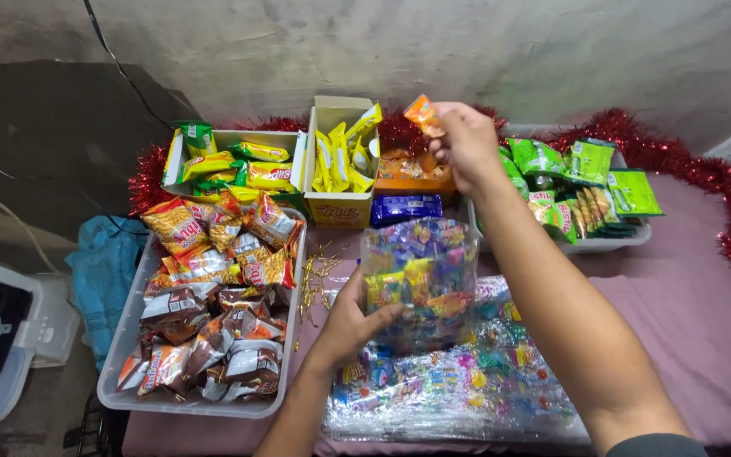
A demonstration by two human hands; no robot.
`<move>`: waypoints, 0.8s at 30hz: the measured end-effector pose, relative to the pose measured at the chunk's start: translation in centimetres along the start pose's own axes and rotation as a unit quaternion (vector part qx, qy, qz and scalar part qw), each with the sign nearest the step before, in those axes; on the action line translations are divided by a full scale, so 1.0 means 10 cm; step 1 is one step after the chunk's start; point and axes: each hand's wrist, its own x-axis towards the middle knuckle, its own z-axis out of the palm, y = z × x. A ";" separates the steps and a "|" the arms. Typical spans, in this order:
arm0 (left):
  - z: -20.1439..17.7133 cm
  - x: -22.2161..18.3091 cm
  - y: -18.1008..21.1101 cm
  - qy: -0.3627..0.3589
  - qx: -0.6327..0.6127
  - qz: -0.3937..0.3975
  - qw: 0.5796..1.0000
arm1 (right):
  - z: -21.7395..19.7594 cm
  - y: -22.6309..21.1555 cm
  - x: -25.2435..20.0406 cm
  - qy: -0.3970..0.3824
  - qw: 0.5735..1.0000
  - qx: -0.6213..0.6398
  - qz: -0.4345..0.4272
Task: Packing various small snack packets into a clear plastic bag to create a variety pack.
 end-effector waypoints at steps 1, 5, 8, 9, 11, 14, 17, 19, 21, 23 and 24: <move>0.03 0.00 -0.01 -0.001 0.000 -0.002 1.000 | -0.08 -0.06 -0.13 0.002 1.000 0.001 0.002; 0.12 0.01 0.12 0.022 -0.005 0.009 1.000 | -0.34 -0.51 -0.73 -0.069 0.994 0.082 -0.032; 0.12 0.03 0.22 0.012 0.002 0.006 1.000 | -0.51 -0.85 -1.21 -0.080 0.994 0.013 -0.077; 0.11 0.04 0.24 0.001 0.009 0.004 1.000 | -0.57 -0.95 -1.36 -0.082 0.991 -0.038 -0.102; 0.08 0.05 0.15 -0.007 0.035 0.020 0.999 | -0.55 -1.15 -1.62 -0.109 0.983 -0.104 -0.108; 0.05 0.11 0.08 -0.012 0.036 0.020 0.999 | -0.64 -1.27 -1.75 -0.169 0.947 -0.232 -0.142; -0.01 0.17 0.00 -0.006 0.009 0.006 1.000 | -0.65 -1.29 -1.81 -0.197 0.906 -0.334 -0.166; -0.02 0.20 -0.03 -0.004 0.008 0.013 1.000 | -0.61 -1.32 -1.84 -0.193 0.891 -0.374 -0.170; 0.02 0.18 -0.02 -0.011 0.004 0.018 1.000 | -0.56 -1.34 -1.85 -0.189 0.874 -0.411 -0.180; 0.02 0.15 0.01 -0.009 0.013 0.016 1.000 | -0.44 -1.43 -1.81 -0.246 0.847 -0.438 -0.176; 0.03 0.15 0.01 -0.010 0.021 0.014 1.000 | -0.41 -1.47 -1.81 -0.298 0.816 -0.465 -0.169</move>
